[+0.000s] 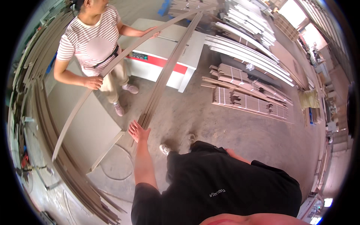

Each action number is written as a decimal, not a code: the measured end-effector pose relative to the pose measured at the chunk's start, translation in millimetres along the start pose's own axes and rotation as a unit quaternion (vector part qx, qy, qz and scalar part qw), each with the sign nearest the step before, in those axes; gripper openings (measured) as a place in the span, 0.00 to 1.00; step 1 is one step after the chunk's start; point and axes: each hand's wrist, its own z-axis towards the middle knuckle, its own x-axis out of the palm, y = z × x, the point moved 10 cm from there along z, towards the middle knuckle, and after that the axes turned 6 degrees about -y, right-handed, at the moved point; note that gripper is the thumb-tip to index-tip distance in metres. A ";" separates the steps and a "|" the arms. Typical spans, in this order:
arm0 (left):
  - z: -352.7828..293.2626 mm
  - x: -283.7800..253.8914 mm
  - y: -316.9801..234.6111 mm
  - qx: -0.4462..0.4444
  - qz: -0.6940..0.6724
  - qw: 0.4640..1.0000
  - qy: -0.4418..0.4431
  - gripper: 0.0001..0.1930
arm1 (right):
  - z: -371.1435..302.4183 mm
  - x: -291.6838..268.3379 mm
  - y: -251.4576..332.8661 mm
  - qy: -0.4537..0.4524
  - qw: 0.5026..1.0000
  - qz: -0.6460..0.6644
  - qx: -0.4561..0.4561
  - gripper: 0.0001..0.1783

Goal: The person and a colleague handle long wooden planks in a workshop. They lift, carry, and place the planks onto a workbench and a stack on the floor. The person also picks up and moves a large white sheet.

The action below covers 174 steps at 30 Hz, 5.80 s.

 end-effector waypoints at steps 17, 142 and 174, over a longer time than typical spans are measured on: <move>34.4 28.9 43.5 -0.025 -0.012 0.999 0.043 0.48 | 62.2 -17.7 -41.1 -0.006 0.984 -0.174 0.047 0.20; -200.7 -11.5 172.1 0.013 0.049 0.986 0.162 0.61 | 75.7 66.0 22.0 0.029 0.917 -0.354 -0.183 0.15; -203.5 1.7 184.6 0.019 0.051 0.987 0.149 0.67 | 91.2 80.7 34.2 0.064 0.930 -0.315 -0.176 0.16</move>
